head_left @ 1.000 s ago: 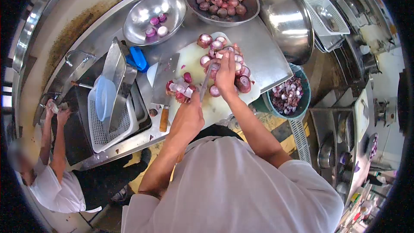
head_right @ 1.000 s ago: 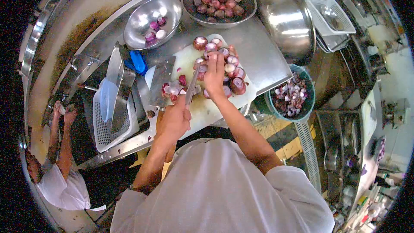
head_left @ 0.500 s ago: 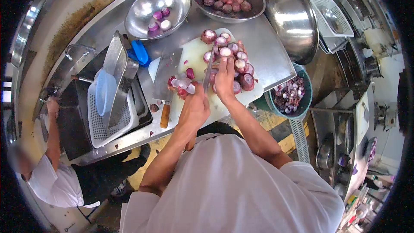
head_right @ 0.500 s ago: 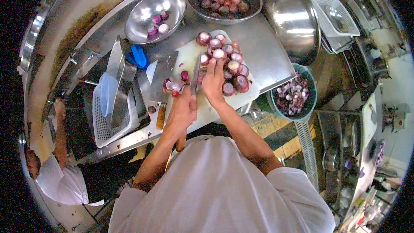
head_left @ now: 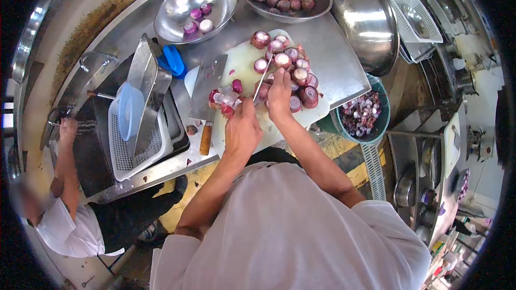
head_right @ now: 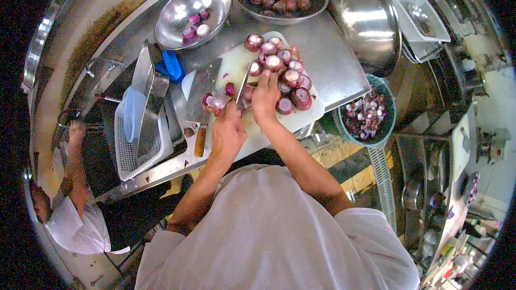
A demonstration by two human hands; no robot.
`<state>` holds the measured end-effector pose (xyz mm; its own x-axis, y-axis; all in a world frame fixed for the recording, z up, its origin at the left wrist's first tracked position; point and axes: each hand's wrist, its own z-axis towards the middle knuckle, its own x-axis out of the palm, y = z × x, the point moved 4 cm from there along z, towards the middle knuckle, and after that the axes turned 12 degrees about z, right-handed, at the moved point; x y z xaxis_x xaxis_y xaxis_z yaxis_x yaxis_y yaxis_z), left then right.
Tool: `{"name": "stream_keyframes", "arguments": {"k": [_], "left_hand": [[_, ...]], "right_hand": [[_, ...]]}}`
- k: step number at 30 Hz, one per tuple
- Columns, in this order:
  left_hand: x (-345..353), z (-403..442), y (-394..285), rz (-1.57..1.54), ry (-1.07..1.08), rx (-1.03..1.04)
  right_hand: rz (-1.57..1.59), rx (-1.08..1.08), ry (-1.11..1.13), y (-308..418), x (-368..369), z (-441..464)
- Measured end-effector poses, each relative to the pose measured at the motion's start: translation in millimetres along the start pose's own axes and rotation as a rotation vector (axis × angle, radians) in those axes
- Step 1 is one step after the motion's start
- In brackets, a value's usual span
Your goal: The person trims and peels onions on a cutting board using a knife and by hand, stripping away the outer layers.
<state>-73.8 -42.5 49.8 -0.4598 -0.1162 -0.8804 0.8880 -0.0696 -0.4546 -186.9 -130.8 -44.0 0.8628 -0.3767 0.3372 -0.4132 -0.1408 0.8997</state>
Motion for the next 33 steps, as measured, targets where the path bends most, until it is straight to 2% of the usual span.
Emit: {"name": "stream_keyframes", "arguments": {"k": [1, 3, 4, 7, 10, 12, 14, 17, 18, 20, 22, 23, 25, 27, 28, 30, 31, 33], "left_hand": [[-2, 0, 4, 0.001, 0.002, 0.002], [-7, 0, 21, -0.134, -0.034, -0.159], [-7, 2, 26, -0.135, -0.032, -0.156], [-11, 7, 22, -0.267, -0.044, -0.034], [-19, 12, 3, -0.407, -0.064, 0.027], [-14, 14, 1, -0.394, -0.103, 0.048], [-11, 12, 1, -0.162, -0.029, -0.027], [-8, 10, -6, -0.044, -0.074, -0.084], [-5, 10, -3, -0.043, -0.076, -0.085], [-2, 11, 1, -0.004, -0.241, -0.021], [0, 14, 8, -0.051, -0.197, -0.098], [2, 14, 14, -0.098, -0.153, -0.174], [1, 13, 21, -0.072, -0.198, -0.126], [-2, 11, 22, -0.049, -0.242, -0.077], [-2, 10, 22, -0.037, -0.201, -0.099], [-5, 8, 21, -0.023, -0.163, -0.121], [-8, 7, 21, -0.078, -0.156, -0.148], [-7, 7, 24, -0.133, -0.152, -0.175]], "right_hand": [[-0.057, -0.058, -0.007, 8, 1, -2], [-0.088, -0.135, -0.030, 22, 1, -5], [-0.088, -0.136, -0.033, 19, -3, -3], [-0.112, -0.107, 0.018, 12, -2, -3], [-0.093, -0.155, -0.071, 15, 8, -8], [-0.079, -0.085, -0.085, 13, 9, -14], [-0.132, -0.106, -0.067, 14, 9, -18], [-0.202, -0.135, -0.053, 18, 11, -23], [-0.220, -0.143, -0.056, 19, 12, -24], [-0.226, -0.162, -0.053, 13, 9, -23], [-0.232, -0.179, -0.049, 18, 9, -26], [-0.170, -0.135, 0.016, 19, 9, -28], [-0.108, -0.092, 0.082, 16, 8, -26], [0.135, 0.146, 0.206, 7, 11, -24], [0.134, 0.147, 0.206, 13, 11, -27], [0.351, 0.371, 0.283, 22, 15, -39], [0.351, 0.372, 0.283, 23, 11, -41], [0.322, 0.383, 0.607, 29, 10, -47]]}}
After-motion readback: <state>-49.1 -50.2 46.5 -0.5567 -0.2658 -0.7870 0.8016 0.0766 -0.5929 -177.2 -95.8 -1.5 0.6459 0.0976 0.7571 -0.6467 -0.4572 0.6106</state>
